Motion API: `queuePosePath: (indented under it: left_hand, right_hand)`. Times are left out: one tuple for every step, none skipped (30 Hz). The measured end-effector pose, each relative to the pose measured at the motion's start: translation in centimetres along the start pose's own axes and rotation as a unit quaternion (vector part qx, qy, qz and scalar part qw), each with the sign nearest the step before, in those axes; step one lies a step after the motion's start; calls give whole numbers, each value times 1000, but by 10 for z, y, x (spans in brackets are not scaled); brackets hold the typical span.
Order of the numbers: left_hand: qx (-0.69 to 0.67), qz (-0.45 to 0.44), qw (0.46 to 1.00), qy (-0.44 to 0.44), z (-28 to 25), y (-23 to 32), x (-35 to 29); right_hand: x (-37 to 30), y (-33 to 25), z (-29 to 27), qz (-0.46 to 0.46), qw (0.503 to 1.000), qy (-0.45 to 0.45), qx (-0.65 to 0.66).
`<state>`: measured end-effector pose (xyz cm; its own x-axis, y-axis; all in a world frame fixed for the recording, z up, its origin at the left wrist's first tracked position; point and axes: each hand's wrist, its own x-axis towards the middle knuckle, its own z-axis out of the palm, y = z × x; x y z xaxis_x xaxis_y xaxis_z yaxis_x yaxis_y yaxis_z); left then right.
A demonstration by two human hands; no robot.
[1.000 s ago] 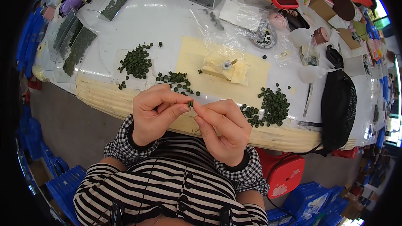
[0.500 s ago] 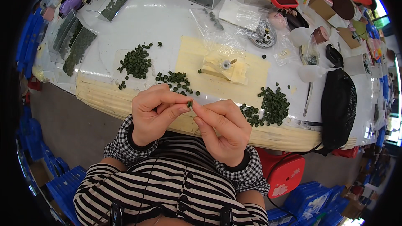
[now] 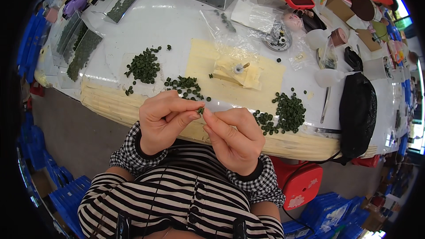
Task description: Assembling small green toy components on a workbench.
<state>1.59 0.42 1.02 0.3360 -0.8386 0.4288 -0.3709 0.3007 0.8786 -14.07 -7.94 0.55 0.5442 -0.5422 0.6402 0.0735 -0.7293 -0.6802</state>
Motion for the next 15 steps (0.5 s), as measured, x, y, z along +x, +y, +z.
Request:
queuePosePath:
  left_hand:
    - [-1,-1,1000,-2,0,0,0]
    - [-1,0,1000,-1,0,0,0]
    - [0,0,1000,1,1,0,0]
    - [0,1,1000,3,1,1,0]
    - [-1,2,1000,3,1,0,0]
    - [-3,4,1000,4,1,-1,0]
    - [-4,5,1000,5,1,-1,0]
    - [-4,-4,1000,8,1,0,0]
    - [-3,-13,1000,11,0,2,0]
    - [-3,-22,1000,14,-1,3,0]
    - [-2,-11,1000,16,-1,2,0]
    - [-1,0,1000,18,-1,2,0]
    - [1,11,1000,20,-1,2,0]
    - [0,7,1000,22,0,2,-1]
    - [0,3,1000,24,0,2,-2]
  right_hand:
    - [0,0,0,1,1000,1,0]
    - [0,0,0,3,1000,1,0]
    - [-1,0,0,4,1000,1,0]
    - [-1,-1,0,4,1000,1,0]
    - [0,-1,0,4,1000,0,0]
    - [0,-1,-1,4,1000,-1,-1]
    - [0,-1,-1,3,1000,-2,0]
    - [0,-1,-1,3,1000,-3,0]
    - [-1,-1,-1,3,1000,-4,0]
    - [-1,-1,-1,2,1000,-5,2]
    - [0,-1,-1,1,1000,-6,5]
    - [0,-1,-1,1,1000,-6,8]
    - [0,-2,0,2,1000,-6,11]
    - [0,-2,0,3,1000,-5,14]
    - [0,-2,0,4,1000,-4,17]
